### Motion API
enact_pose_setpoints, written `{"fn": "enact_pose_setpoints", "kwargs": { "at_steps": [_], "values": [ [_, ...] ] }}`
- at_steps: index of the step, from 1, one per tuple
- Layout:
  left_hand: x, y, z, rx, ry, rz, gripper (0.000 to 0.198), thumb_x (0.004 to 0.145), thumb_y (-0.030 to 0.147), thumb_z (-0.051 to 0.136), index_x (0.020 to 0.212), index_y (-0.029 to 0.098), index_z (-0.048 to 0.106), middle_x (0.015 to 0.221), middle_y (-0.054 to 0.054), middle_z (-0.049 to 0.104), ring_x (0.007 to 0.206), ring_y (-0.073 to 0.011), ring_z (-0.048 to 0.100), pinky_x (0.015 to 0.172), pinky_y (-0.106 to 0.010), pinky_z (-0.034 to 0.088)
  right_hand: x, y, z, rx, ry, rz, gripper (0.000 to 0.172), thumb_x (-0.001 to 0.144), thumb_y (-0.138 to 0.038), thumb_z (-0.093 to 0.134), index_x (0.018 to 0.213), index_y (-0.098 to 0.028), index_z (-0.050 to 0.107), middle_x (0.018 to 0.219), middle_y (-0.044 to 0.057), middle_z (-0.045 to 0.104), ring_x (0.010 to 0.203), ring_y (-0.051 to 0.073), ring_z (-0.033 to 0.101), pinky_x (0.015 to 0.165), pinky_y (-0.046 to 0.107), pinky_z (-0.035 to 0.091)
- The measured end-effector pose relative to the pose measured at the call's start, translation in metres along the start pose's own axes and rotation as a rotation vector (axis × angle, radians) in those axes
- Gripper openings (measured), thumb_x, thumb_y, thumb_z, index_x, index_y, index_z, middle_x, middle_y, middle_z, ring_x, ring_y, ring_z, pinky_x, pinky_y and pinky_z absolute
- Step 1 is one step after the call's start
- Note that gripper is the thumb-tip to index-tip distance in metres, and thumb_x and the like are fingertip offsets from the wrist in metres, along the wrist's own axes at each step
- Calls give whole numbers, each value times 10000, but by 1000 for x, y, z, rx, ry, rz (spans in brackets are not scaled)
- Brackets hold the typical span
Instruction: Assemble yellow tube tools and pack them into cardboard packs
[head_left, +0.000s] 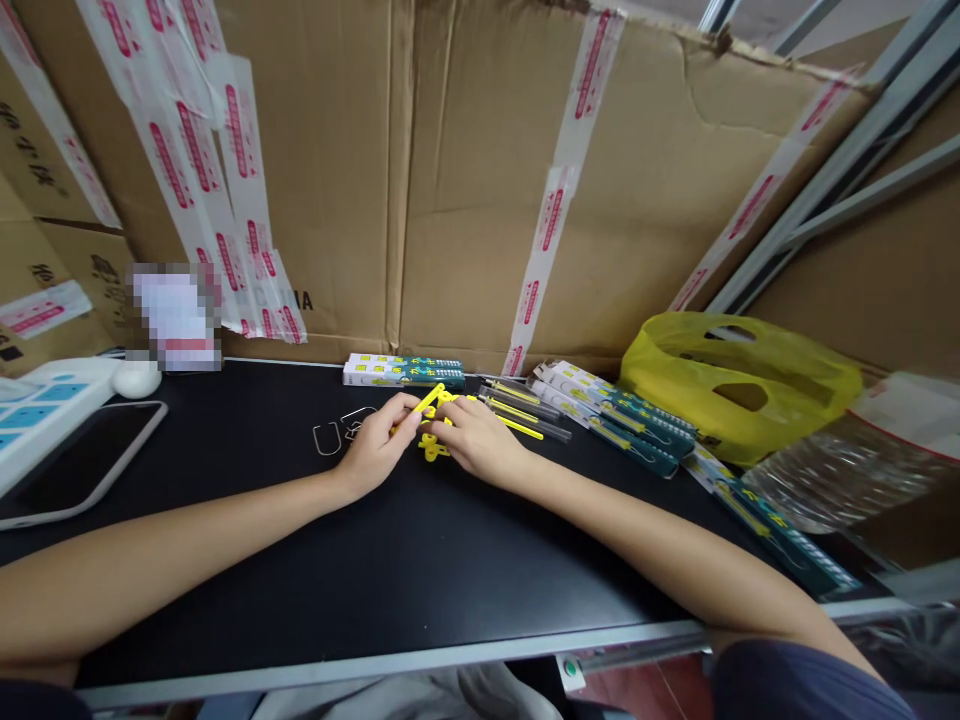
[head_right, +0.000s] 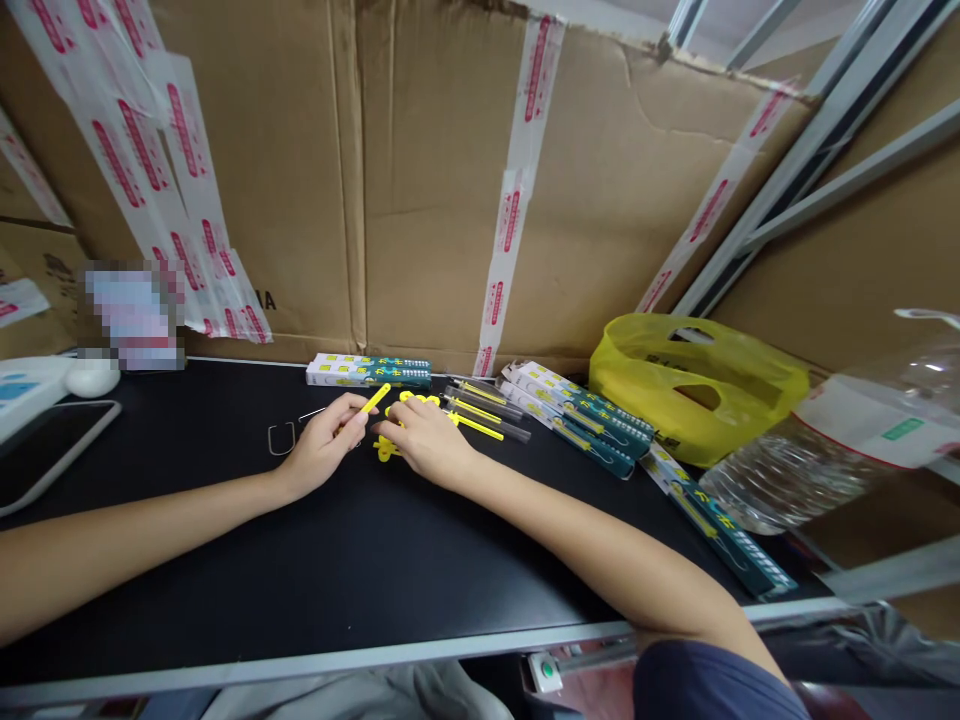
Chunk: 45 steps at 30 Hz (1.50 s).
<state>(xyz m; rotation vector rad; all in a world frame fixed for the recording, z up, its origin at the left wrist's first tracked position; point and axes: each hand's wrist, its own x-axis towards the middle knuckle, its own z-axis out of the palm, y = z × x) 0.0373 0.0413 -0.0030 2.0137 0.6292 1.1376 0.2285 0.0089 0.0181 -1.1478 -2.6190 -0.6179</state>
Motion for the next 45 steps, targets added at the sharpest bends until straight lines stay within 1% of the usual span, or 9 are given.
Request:
{"fn": "enact_pose_setpoints", "kwargs": {
  "at_steps": [4, 11, 16, 19, 29, 36, 41, 43, 45],
  "values": [
    [0, 2, 0, 24, -40, -2, 213, 945, 359, 427, 943, 175, 535, 603, 58, 422, 536, -92, 397, 514, -218, 317, 16, 13, 2, 52, -112, -122, 211, 940, -209, 490, 1042, -191, 674, 975, 111, 625, 878, 219, 497, 712, 320, 342],
    [3, 3, 0, 46, -105, -56, 193, 925, 335, 436, 898, 168, 531, 576, 62, 440, 521, -96, 401, 518, -222, 317, 23, 19, 9, 42, -131, -190, 220, 957, -209, 465, 947, -145, 676, 926, 112, 660, 819, 205, 538, 741, 326, 355],
    [3, 3, 0, 46, -116, -50, 191, 924, 338, 433, 886, 175, 525, 571, 61, 446, 517, -98, 407, 521, -224, 324, 23, 21, 13, 91, -162, -154, 155, 927, -171, 497, 919, -131, 647, 925, 117, 648, 836, 203, 541, 811, 337, 374],
    [2, 3, 0, 43, -120, -42, 201, 926, 348, 436, 886, 175, 530, 570, 62, 441, 515, -98, 409, 518, -224, 323, 23, 21, 14, 107, -169, -126, 107, 886, -155, 539, 895, -125, 642, 920, 116, 640, 828, 204, 540, 802, 333, 386],
    [4, 0, 1, -5, -114, -69, 201, 925, 352, 444, 884, 172, 523, 564, 72, 430, 512, -89, 396, 519, -222, 321, 21, 23, 17, 176, -156, -77, 122, 890, -148, 523, 937, -115, 630, 974, 137, 639, 900, 219, 546, 825, 336, 400],
    [4, 5, 0, 36, -150, -73, 215, 916, 355, 448, 850, 169, 536, 550, 67, 447, 506, -93, 408, 509, -219, 317, 19, 22, 16, 301, -39, 40, 53, 783, -163, 568, 832, -171, 550, 816, 65, 597, 818, 210, 509, 753, 315, 395],
    [2, 6, 1, 99, -168, -73, 217, 919, 351, 444, 885, 168, 555, 556, 68, 461, 517, -97, 441, 544, -221, 346, 4, 20, 11, 468, 138, 226, 47, 853, -221, 480, 827, -194, 452, 775, 22, 541, 721, 158, 508, 653, 264, 416],
    [1, 5, 2, 129, -193, -72, 220, 921, 347, 441, 881, 170, 564, 594, 59, 487, 533, -97, 466, 562, -222, 358, -9, 15, 10, 604, 217, 320, 86, 906, -262, 413, 846, -201, 419, 765, 9, 524, 667, 133, 513, 600, 243, 426],
    [0, 4, 2, 183, -229, -63, 221, 920, 338, 441, 863, 172, 577, 647, 45, 526, 568, -102, 492, 581, -224, 362, -22, 9, 9, 1008, 338, 487, 183, 888, -360, 498, 820, -207, 424, 733, -6, 526, 618, 122, 516, 553, 236, 426]
  ]
}}
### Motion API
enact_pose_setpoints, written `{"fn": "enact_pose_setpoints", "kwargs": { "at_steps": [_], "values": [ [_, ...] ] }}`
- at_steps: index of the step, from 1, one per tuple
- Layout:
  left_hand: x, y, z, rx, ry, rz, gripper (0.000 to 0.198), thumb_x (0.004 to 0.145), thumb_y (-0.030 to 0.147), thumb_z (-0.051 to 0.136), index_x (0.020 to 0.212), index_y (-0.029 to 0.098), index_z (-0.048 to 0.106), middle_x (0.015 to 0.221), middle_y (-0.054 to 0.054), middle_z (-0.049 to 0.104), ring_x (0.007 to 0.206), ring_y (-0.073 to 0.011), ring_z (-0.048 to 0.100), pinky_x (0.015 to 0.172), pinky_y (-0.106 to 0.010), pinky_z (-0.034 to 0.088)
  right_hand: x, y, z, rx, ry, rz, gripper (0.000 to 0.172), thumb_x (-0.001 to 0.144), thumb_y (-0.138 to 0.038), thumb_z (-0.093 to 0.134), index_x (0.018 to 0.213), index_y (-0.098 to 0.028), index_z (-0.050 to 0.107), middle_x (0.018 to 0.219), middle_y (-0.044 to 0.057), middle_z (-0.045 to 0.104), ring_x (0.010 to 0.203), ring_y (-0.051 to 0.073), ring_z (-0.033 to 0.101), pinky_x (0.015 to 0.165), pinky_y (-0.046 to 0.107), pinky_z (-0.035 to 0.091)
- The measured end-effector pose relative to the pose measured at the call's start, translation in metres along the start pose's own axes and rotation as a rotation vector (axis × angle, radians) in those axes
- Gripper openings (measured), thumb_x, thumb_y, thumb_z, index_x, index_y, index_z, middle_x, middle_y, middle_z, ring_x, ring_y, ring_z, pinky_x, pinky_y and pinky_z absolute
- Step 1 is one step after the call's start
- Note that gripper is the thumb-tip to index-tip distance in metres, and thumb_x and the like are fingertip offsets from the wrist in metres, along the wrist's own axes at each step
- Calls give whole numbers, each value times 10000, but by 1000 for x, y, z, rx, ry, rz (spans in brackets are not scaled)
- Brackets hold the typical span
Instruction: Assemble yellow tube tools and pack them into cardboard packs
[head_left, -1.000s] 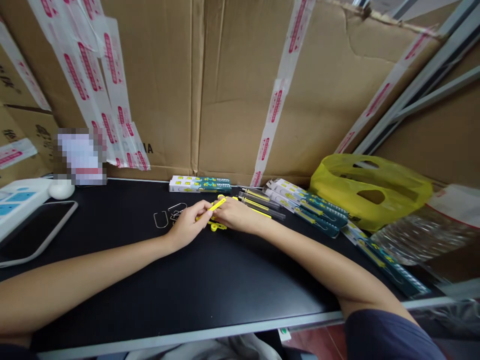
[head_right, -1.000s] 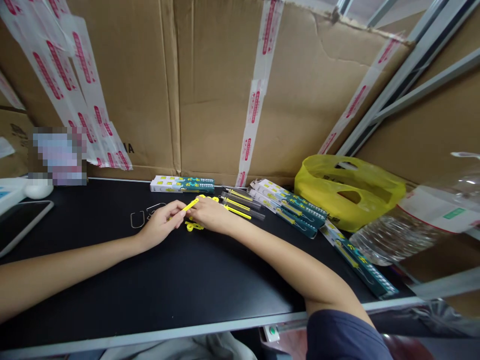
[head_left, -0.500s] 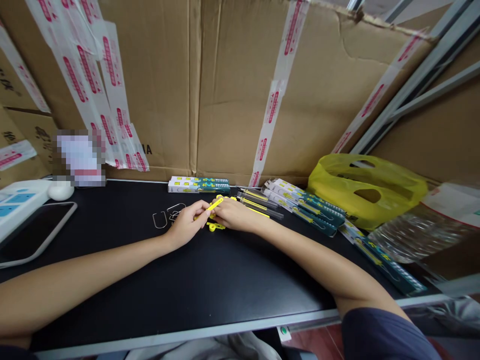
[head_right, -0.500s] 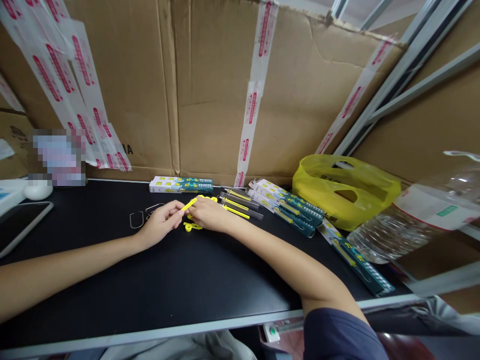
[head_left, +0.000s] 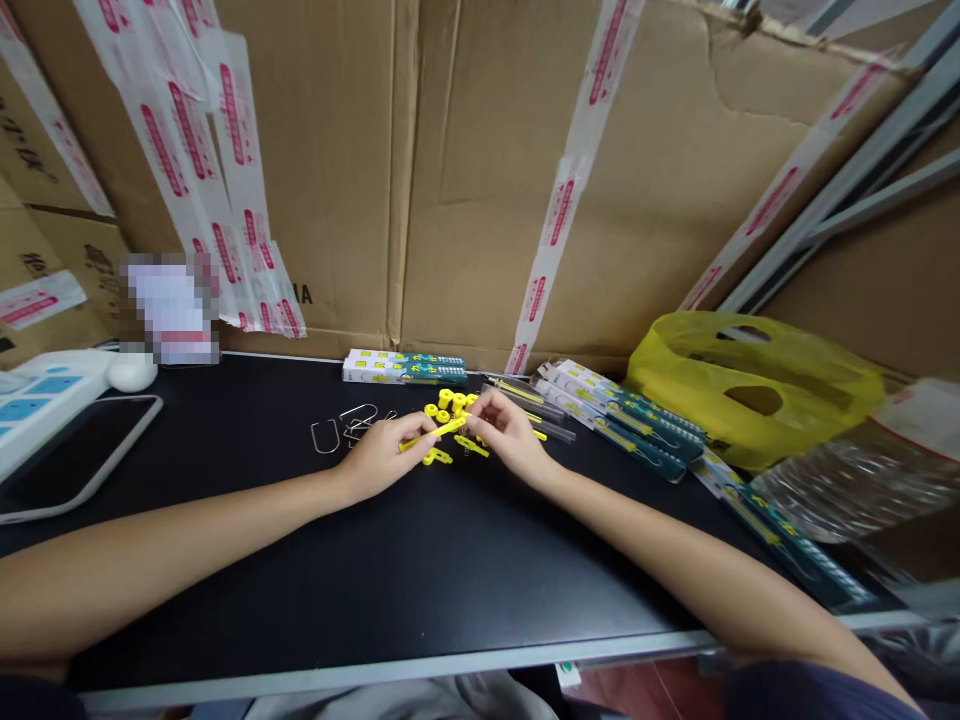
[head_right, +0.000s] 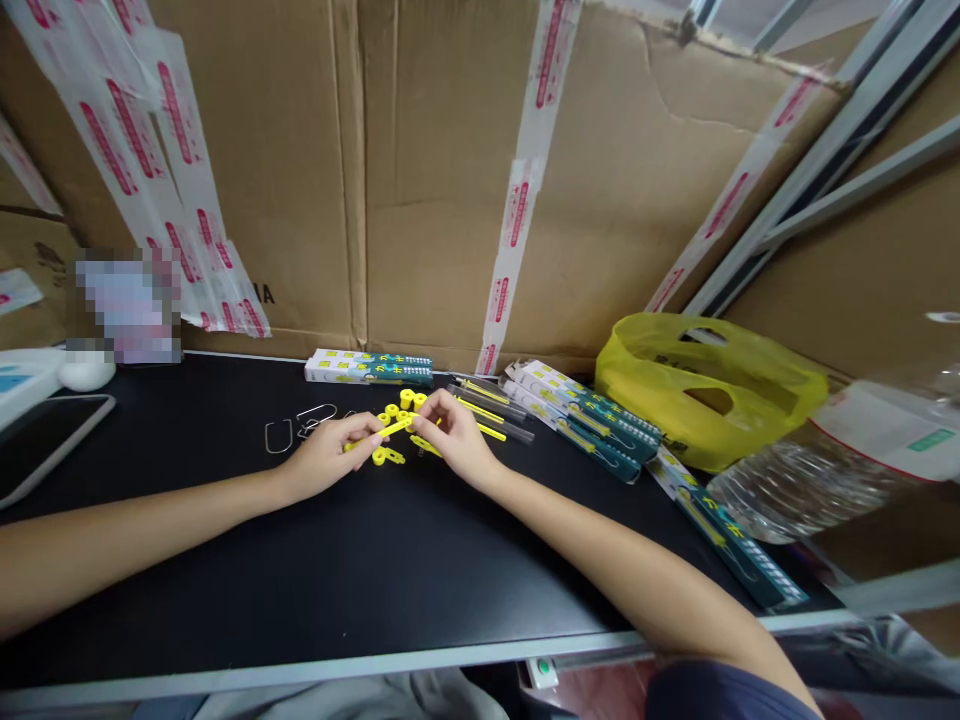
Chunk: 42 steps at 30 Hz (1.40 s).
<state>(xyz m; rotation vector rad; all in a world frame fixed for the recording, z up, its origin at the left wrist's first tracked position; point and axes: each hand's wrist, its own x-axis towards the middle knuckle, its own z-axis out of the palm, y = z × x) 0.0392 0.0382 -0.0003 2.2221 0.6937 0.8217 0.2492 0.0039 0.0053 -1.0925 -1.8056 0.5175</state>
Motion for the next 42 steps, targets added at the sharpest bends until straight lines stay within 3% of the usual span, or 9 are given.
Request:
{"fn": "enact_pose_setpoints", "kwargs": {
  "at_steps": [2, 5, 11, 16, 26, 31, 36, 42],
  "values": [
    [0, -1, 0, 63, -23, 11, 216, 914, 329, 450, 862, 176, 593, 690, 36, 563, 615, -112, 516, 609, -226, 364, -13, -2, 0, 259, 40, 141, 261, 837, -421, 595, 799, -210, 446, 690, -20, 540, 563, 110, 501, 505, 227, 408],
    [0, -1, -1, 115, -46, 29, 228, 915, 331, 449, 862, 177, 609, 708, 35, 585, 643, -116, 529, 634, -226, 368, -23, -6, 2, 369, 32, 206, 329, 759, -449, 695, 773, -208, 472, 684, -20, 560, 545, 102, 487, 479, 223, 392],
    [2, 2, -2, 146, -80, 71, 240, 915, 338, 450, 890, 179, 629, 777, 26, 635, 702, -125, 579, 670, -223, 391, -21, -7, 1, 237, 44, 96, 267, 791, -395, 671, 757, -202, 490, 724, -17, 527, 600, 105, 476, 535, 236, 390],
    [0, 1, -1, 200, -109, 82, 243, 920, 329, 442, 913, 180, 634, 830, 10, 661, 737, -138, 601, 697, -229, 400, -23, -6, -2, 38, -47, 10, 182, 813, -307, 645, 796, -196, 502, 800, 7, 562, 625, 110, 489, 533, 237, 383],
    [-1, 0, -2, 257, -134, 99, 227, 921, 311, 443, 915, 182, 629, 812, 10, 658, 701, -129, 592, 654, -217, 388, -24, -1, -4, -26, -108, -56, 222, 829, -318, 642, 987, -207, 534, 882, 19, 605, 667, 122, 573, 550, 243, 434],
    [-1, 0, -1, 278, -117, 120, 232, 927, 316, 438, 915, 180, 625, 792, 10, 654, 676, -122, 587, 635, -211, 384, -22, -5, -5, 58, -113, -8, 217, 834, -364, 645, 934, -200, 542, 781, -3, 577, 645, 119, 532, 575, 247, 420],
    [-3, -1, 0, 331, -99, 160, 213, 923, 297, 449, 914, 182, 627, 775, 12, 661, 634, -112, 583, 605, -203, 374, -19, -4, -3, 191, -145, 115, 332, 823, -501, 622, 827, -191, 504, 680, -29, 521, 572, 104, 475, 536, 233, 384],
    [-5, -4, 3, 417, -169, 268, 200, 902, 277, 454, 938, 198, 635, 745, 9, 673, 636, -123, 612, 602, -207, 383, -29, -10, 4, -15, -220, 88, 346, 873, -497, 561, 748, -181, 496, 624, -46, 472, 552, 92, 407, 529, 218, 324]
  ]
}}
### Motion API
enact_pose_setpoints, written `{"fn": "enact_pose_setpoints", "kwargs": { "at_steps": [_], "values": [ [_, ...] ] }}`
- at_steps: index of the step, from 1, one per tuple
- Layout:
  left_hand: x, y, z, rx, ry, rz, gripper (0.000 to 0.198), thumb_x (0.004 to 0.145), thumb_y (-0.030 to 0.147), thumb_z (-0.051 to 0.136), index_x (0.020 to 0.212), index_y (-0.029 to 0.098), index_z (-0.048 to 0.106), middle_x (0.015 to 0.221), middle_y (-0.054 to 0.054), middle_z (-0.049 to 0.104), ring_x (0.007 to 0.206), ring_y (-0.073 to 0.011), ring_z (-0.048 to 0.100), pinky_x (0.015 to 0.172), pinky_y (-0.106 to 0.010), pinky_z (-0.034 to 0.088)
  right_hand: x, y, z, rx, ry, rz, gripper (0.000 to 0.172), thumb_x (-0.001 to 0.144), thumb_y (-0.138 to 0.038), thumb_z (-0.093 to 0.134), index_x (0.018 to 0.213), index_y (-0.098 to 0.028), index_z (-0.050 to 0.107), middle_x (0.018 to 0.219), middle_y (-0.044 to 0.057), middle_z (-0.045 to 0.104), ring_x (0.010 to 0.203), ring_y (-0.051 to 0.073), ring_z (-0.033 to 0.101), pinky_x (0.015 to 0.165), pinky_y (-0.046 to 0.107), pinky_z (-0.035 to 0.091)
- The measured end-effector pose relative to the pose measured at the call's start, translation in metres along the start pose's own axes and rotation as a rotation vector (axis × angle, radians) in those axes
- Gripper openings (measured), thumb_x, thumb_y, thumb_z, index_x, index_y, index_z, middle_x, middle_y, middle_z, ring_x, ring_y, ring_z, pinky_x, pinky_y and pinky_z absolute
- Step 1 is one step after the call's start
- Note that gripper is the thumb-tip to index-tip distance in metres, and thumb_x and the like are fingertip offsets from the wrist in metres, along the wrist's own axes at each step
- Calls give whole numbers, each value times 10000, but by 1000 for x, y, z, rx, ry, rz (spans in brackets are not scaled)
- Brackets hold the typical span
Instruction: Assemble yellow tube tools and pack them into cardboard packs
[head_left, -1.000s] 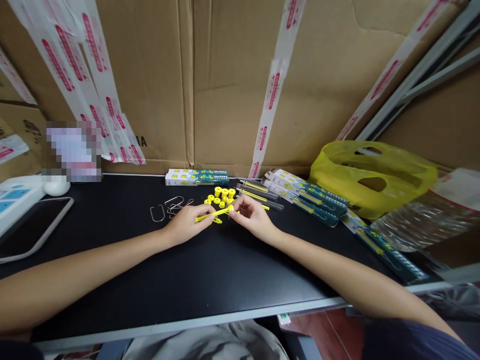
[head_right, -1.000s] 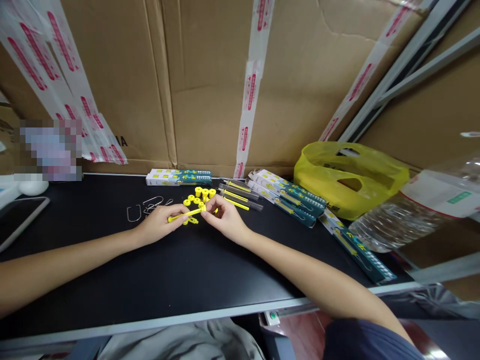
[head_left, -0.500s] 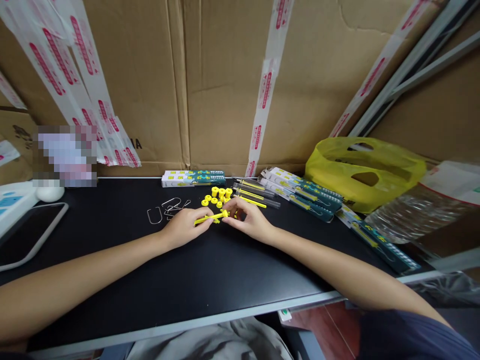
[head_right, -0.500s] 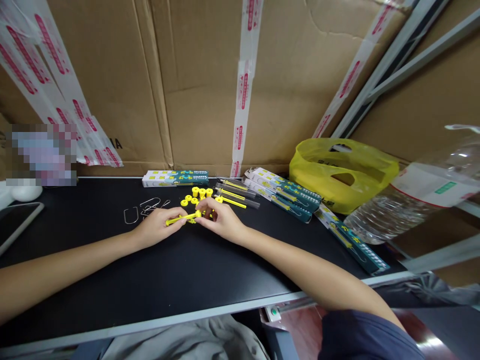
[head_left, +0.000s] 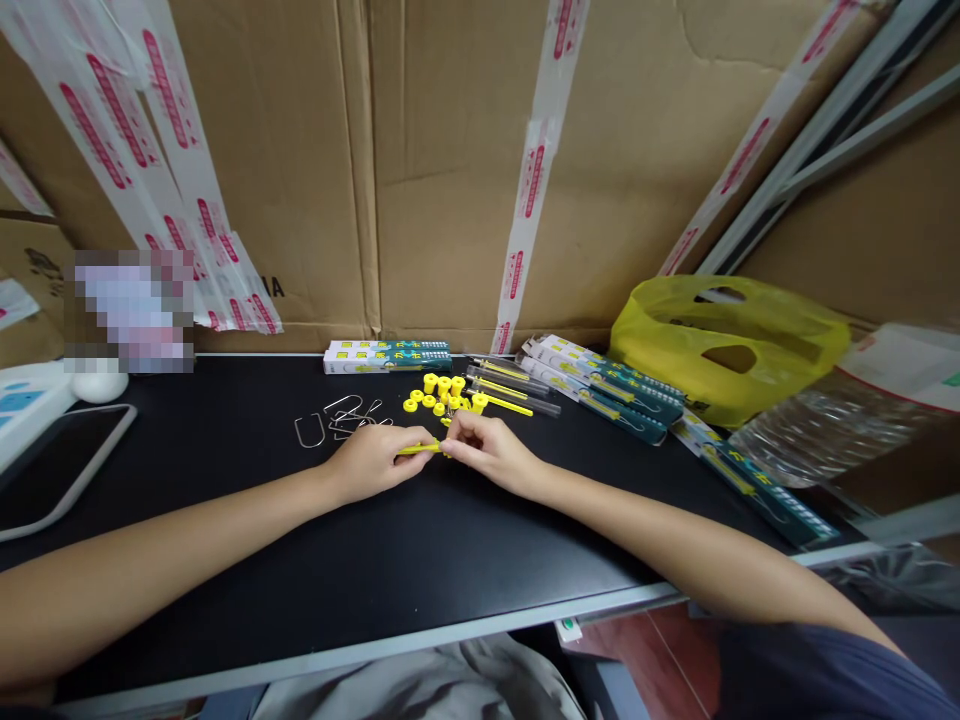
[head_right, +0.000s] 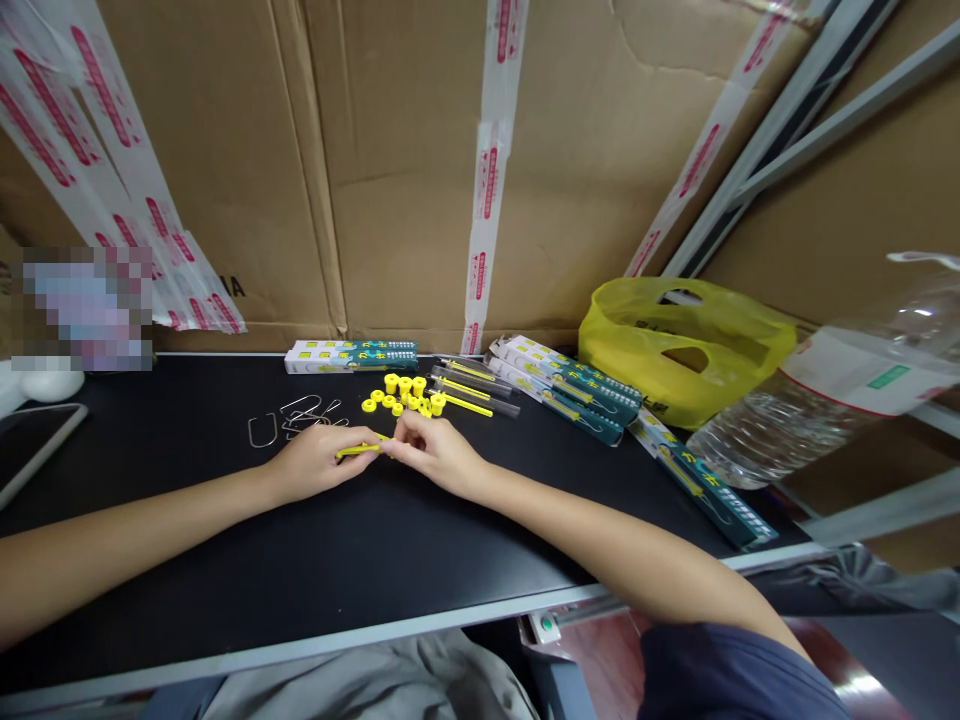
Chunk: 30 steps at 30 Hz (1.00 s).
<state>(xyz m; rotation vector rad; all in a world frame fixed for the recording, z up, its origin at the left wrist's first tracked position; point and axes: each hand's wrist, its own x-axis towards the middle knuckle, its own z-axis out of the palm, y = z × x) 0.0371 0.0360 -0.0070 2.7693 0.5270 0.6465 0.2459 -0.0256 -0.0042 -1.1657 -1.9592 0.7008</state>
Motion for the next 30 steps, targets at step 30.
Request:
{"fn": "enact_pose_setpoints", "kwargs": {
  "at_steps": [30],
  "values": [
    [1, 7, -8, 16, 35, 45, 219, 904, 394, 521, 986, 203, 589, 878, -27, 634, 834, -175, 602, 735, -271, 440, -4, -7, 11, -45, -8, -25, 377, 912, -526, 485, 727, -197, 477, 578, -50, 483, 537, 105, 430, 553, 230, 345]
  ]
}}
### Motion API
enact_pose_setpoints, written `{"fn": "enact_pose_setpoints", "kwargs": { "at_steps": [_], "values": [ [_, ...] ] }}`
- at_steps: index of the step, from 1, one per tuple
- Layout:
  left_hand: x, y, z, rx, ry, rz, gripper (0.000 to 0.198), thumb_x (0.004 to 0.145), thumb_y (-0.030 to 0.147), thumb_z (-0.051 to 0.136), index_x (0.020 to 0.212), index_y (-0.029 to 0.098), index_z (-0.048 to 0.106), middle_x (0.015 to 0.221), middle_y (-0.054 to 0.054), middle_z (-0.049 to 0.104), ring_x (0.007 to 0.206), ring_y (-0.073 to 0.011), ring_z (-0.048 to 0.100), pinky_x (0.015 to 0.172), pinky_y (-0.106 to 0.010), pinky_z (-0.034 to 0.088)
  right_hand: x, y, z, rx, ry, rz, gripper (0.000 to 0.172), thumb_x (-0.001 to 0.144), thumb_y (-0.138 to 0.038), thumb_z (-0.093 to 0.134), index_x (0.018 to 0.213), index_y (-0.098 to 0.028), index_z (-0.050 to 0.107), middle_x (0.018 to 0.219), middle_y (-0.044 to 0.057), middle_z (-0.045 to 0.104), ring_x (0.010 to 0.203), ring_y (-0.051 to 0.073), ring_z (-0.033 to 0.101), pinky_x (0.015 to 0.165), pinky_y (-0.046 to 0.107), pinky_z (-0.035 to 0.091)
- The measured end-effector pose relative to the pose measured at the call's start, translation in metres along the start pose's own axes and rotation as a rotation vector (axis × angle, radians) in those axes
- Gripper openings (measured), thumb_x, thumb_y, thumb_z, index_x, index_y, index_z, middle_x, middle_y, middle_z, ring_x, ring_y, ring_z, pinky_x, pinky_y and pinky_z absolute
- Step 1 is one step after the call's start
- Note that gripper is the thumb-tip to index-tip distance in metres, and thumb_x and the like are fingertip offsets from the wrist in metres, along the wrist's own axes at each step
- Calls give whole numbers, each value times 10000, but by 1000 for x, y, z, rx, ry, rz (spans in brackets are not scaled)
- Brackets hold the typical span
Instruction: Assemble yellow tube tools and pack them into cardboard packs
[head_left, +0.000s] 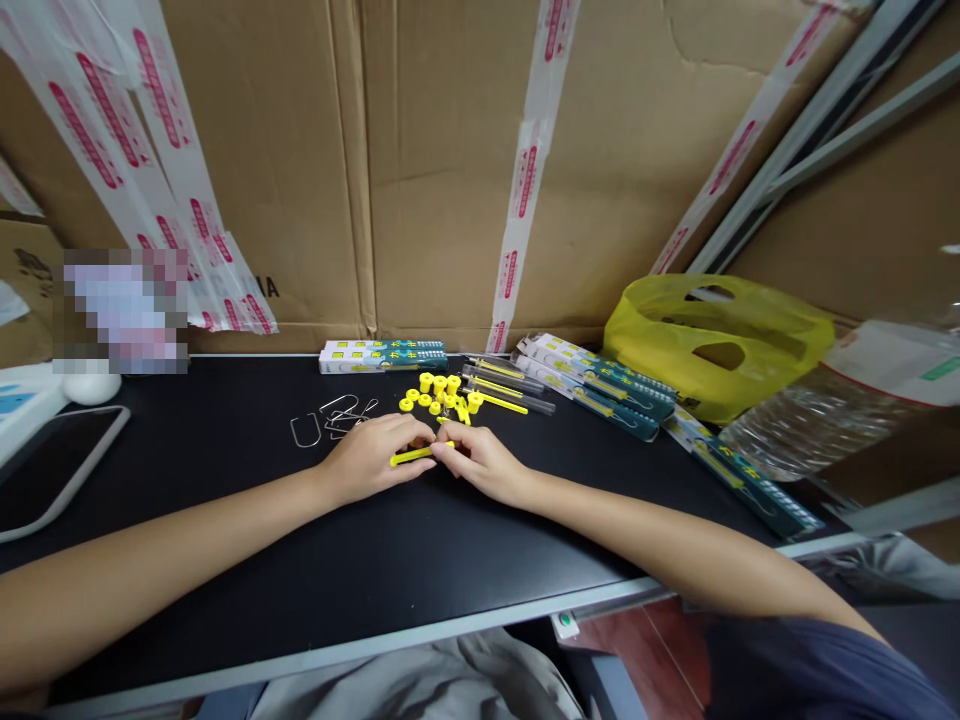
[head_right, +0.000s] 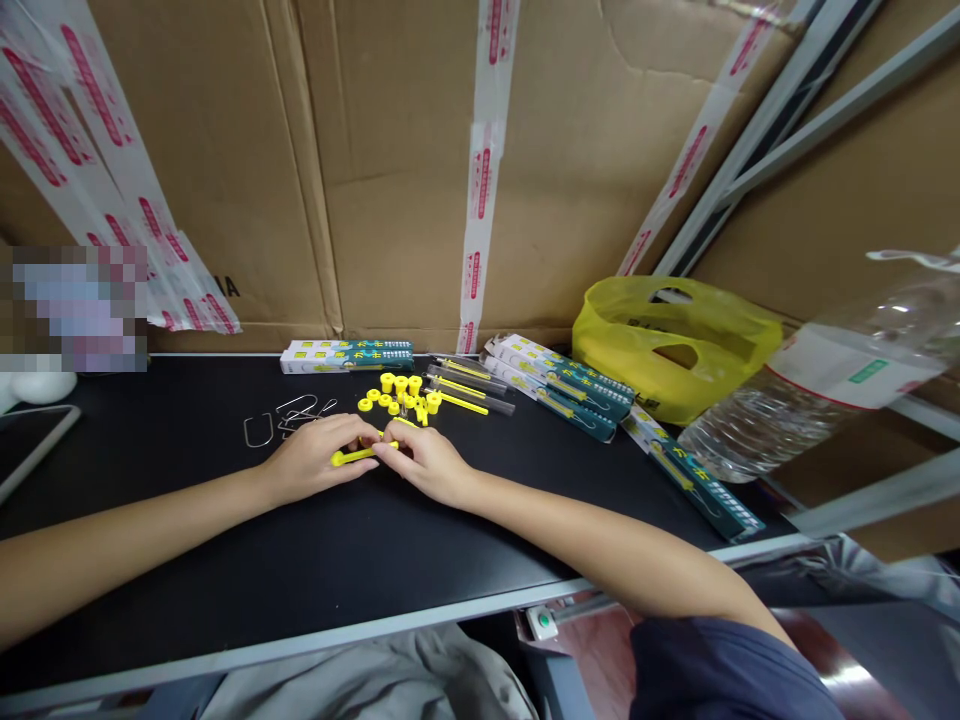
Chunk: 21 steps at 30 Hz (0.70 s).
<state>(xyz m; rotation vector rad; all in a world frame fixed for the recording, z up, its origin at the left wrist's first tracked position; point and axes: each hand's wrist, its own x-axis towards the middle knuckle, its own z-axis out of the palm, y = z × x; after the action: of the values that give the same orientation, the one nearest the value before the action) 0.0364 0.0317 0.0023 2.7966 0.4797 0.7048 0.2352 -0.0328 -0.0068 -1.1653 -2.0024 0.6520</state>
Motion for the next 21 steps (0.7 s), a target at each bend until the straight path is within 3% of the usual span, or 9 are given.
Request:
{"fn": "enact_pose_setpoints", "kwargs": {
  "at_steps": [5, 10, 14, 21],
  "values": [
    [0, -2, 2, -26, 46, 11, 191, 946, 296, 440, 1012, 201, 592, 914, -34, 668, 846, -171, 620, 749, -275, 450, 0, -2, 0, 90, 41, -9, 415, 935, -535, 423, 696, -199, 467, 561, -43, 478, 528, 108, 448, 572, 240, 376],
    [-2, -3, 3, -25, 69, -47, 163, 936, 261, 417, 1006, 195, 549, 934, -31, 667, 826, -167, 630, 751, -274, 456, 6, 2, -13, 67, 300, -30, 431, 981, -495, 308, 697, -207, 457, 537, -36, 461, 514, 118, 445, 584, 254, 389],
    [-4, -4, 4, -23, 51, -89, 192, 934, 267, 411, 1057, 203, 543, 969, -25, 677, 798, -157, 648, 707, -251, 463, 11, 13, -28, -137, 444, -64, 360, 990, -413, 319, 705, -216, 422, 579, -28, 458, 540, 125, 445, 579, 254, 372],
    [-2, -6, 6, 16, 28, -92, 245, 941, 324, 412, 1048, 217, 604, 1023, -20, 704, 887, -178, 666, 755, -257, 476, 12, 22, -34, -395, 367, -105, 221, 909, -288, 447, 709, -204, 493, 605, -11, 495, 545, 129, 442, 558, 254, 328]
  ]
}}
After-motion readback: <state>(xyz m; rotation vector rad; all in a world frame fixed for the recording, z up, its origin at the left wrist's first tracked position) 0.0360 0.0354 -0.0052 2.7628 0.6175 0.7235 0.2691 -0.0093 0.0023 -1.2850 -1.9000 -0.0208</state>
